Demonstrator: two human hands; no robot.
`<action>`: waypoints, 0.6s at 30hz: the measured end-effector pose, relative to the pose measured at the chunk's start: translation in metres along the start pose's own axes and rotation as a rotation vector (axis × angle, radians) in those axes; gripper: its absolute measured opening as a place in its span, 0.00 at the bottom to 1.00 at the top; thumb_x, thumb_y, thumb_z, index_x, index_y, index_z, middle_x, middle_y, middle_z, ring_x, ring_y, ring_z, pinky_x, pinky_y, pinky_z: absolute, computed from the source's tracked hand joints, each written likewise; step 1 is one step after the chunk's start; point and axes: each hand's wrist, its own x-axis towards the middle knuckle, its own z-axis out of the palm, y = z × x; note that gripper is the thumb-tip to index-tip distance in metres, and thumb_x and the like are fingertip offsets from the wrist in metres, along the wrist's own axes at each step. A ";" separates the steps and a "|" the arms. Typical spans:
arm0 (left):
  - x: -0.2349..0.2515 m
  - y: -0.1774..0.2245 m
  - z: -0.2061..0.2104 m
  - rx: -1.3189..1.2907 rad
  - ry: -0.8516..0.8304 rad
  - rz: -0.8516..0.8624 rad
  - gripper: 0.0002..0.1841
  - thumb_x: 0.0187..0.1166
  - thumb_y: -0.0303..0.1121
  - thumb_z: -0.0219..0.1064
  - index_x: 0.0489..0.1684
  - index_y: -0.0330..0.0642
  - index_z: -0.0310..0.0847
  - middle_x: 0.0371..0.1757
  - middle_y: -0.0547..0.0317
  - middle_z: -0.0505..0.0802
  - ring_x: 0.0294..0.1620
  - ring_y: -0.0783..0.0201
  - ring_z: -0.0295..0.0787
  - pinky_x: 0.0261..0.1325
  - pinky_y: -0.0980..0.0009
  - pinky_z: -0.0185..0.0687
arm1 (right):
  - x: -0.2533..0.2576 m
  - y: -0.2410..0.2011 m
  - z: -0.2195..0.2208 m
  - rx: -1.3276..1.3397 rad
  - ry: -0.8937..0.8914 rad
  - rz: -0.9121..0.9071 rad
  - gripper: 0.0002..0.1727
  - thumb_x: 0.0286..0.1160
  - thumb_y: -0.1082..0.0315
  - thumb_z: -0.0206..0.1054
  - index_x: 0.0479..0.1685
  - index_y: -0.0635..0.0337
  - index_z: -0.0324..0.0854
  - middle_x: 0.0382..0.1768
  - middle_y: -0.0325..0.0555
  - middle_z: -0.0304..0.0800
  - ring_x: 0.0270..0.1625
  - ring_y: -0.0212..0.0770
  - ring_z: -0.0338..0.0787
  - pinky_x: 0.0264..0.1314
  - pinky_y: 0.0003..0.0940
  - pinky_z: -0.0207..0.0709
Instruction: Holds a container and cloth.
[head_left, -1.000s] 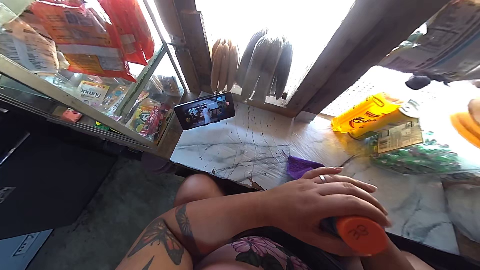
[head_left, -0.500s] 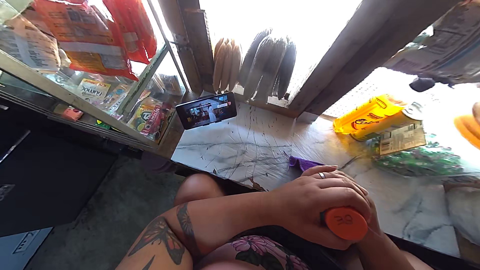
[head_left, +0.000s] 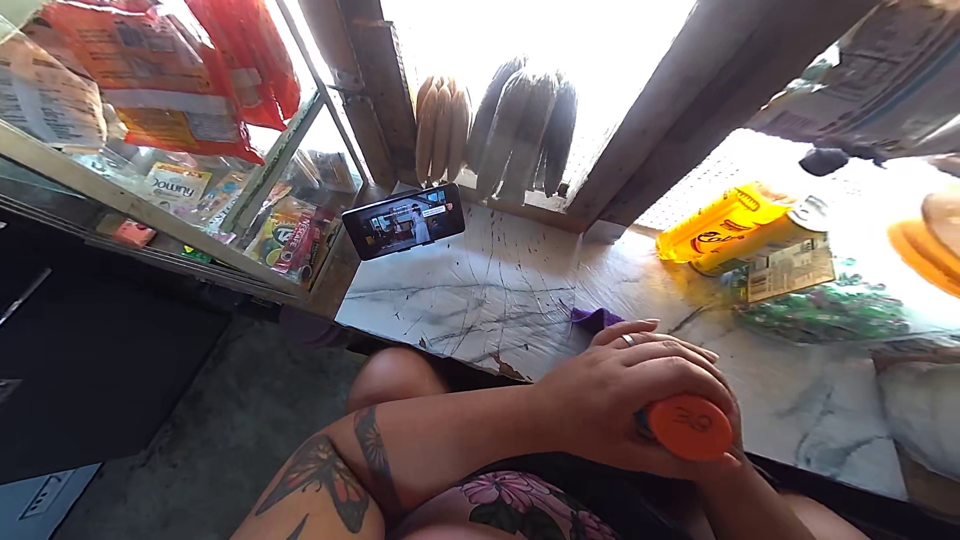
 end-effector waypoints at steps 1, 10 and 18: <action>0.000 0.002 0.001 -0.014 -0.002 -0.011 0.19 0.72 0.40 0.75 0.50 0.33 0.83 0.52 0.43 0.93 0.65 0.53 0.87 0.85 0.52 0.58 | 0.003 -0.007 0.001 -0.030 -0.006 -0.006 0.14 0.71 0.73 0.67 0.49 0.78 0.84 0.51 0.48 0.93 0.65 0.17 0.83 0.75 0.11 0.67; -0.009 -0.016 0.003 -0.141 -0.140 0.136 0.16 0.71 0.38 0.71 0.48 0.35 0.87 0.53 0.45 0.93 0.68 0.52 0.86 0.90 0.41 0.50 | 0.000 0.021 -0.021 -0.042 -0.265 -0.150 0.17 0.81 0.59 0.64 0.64 0.50 0.82 0.63 0.34 0.88 0.73 0.28 0.79 0.81 0.27 0.66; 0.003 0.003 -0.007 -0.093 -0.198 0.092 0.16 0.74 0.40 0.62 0.43 0.35 0.84 0.47 0.44 0.92 0.66 0.50 0.84 0.87 0.49 0.50 | 0.005 0.006 -0.006 0.108 -0.202 -0.146 0.14 0.85 0.62 0.61 0.63 0.52 0.81 0.66 0.31 0.86 0.75 0.22 0.77 0.82 0.21 0.64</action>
